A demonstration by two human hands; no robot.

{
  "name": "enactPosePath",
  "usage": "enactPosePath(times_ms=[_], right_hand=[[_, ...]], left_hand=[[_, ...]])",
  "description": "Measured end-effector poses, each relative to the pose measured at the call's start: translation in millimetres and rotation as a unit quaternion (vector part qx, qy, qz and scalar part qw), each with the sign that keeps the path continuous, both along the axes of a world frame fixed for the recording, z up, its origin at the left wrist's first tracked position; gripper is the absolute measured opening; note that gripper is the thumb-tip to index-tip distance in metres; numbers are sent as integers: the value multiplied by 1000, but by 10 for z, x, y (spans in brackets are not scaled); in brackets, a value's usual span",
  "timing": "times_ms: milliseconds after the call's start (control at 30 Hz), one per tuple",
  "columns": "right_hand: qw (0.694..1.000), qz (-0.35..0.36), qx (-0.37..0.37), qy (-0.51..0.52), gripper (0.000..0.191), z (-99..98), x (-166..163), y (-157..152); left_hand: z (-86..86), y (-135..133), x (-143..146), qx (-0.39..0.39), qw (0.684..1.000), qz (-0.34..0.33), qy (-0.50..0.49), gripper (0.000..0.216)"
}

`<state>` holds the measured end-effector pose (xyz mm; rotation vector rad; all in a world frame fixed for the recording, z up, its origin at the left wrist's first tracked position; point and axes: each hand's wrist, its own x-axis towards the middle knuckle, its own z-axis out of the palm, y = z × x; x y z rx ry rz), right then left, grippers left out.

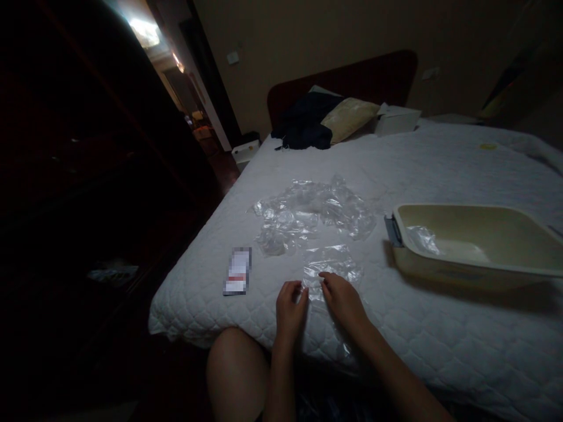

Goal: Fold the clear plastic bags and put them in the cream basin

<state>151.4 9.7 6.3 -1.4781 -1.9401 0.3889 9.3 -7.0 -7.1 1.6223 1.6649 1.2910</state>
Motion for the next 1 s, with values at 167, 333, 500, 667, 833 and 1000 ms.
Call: enactPosePath(times_ms=[167,333,500,667,833,1000], right_hand=[[998,-14,-13,-54,23,75,27,-10],[998,-51,-15,-19,20,127,84,43],[990,42,-89,102,20,156,16,132],[981,75,-144,105,23,146,-73,162],[972,50,-138,184,23,210,48,222],[966,-46,-109,231,25,196,563,432]], left_hand=[[-42,-13,26,25,995,-7,96,11],[-32,-21,26,30,993,-18,116,11],[-24,-21,22,27,995,-16,97,12],[-12,-26,19,17,994,-34,101,11],[17,-38,24,11,995,-30,90,13],[69,-17,-18,-12,1000,-11,-21,18]])
